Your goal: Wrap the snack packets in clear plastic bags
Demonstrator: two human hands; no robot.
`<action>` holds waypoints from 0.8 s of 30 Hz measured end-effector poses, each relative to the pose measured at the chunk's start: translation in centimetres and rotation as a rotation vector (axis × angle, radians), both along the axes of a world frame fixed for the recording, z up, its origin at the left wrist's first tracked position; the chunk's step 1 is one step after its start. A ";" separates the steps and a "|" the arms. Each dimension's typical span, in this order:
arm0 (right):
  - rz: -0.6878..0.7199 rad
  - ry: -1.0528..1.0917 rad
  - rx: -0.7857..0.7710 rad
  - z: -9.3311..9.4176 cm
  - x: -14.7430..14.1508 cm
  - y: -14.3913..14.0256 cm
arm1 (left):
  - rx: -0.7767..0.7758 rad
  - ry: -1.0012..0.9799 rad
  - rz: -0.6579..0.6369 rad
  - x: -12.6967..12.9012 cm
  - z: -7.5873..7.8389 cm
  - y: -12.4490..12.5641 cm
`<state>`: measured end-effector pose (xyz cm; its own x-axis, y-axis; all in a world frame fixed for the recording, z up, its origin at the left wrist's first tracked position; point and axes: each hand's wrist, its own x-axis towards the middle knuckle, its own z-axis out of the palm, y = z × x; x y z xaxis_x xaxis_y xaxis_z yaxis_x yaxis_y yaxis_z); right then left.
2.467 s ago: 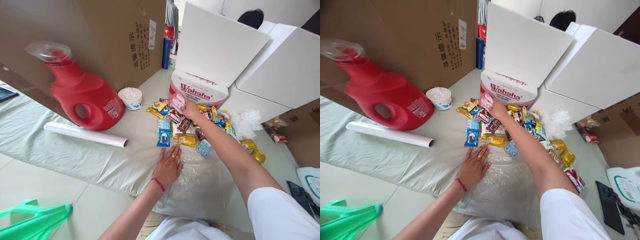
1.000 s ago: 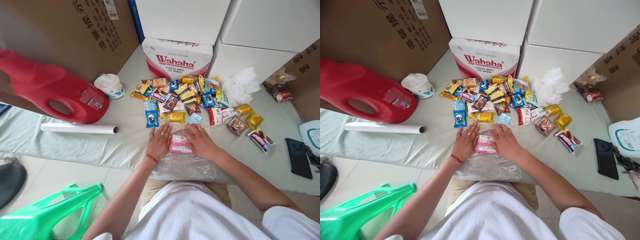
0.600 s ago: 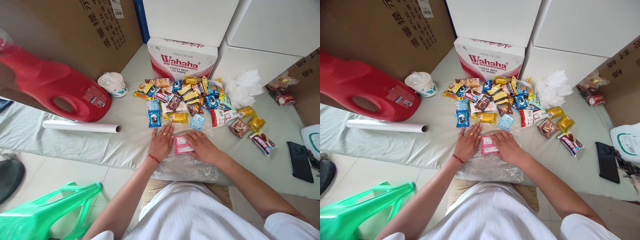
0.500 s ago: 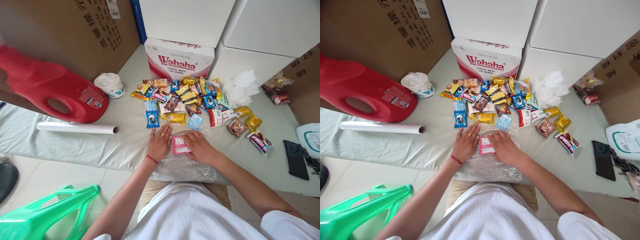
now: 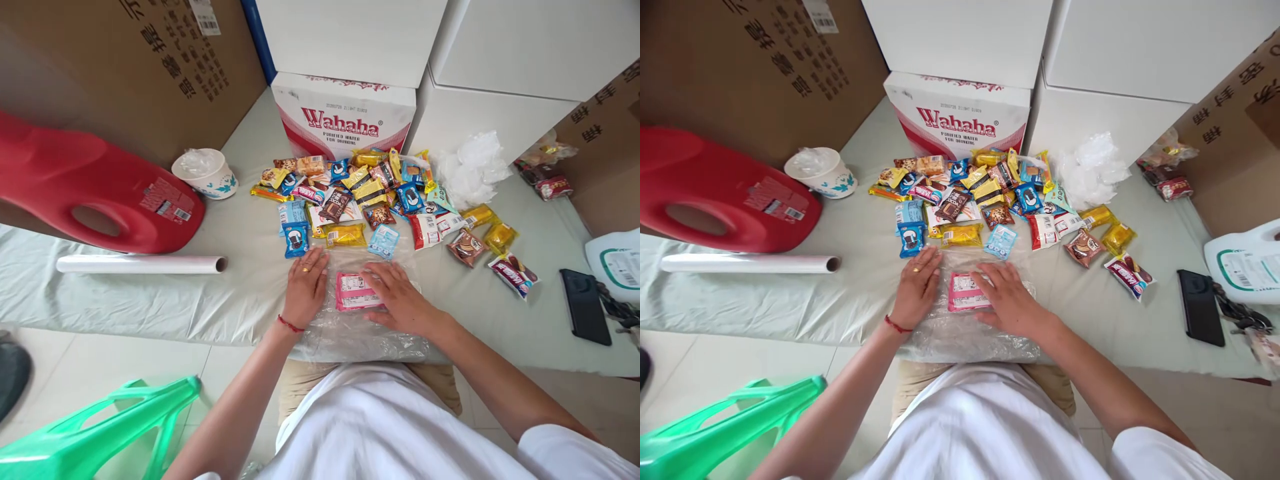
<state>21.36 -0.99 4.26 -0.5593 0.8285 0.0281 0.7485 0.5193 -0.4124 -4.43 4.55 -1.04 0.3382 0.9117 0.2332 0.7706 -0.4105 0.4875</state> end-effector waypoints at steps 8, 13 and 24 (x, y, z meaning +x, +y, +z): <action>0.092 0.139 0.022 -0.3 4.9 -9.1 | 0.336 -0.042 -0.047 -3.0 1.4 -2.9; 0.073 0.042 0.058 -3.8 6.1 -11.2 | 0.131 0.070 -0.642 -5.8 1.8 -5.8; -0.028 0.332 -0.271 2.0 6.0 -3.4 | -0.040 0.001 -0.486 -7.4 1.9 -7.3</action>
<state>27.37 -4.36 6.29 -0.5337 0.8455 -0.0178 0.5642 0.3404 -0.7522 -11.81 -2.72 0.85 0.7270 0.6566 0.2007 0.4950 -0.7038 0.5095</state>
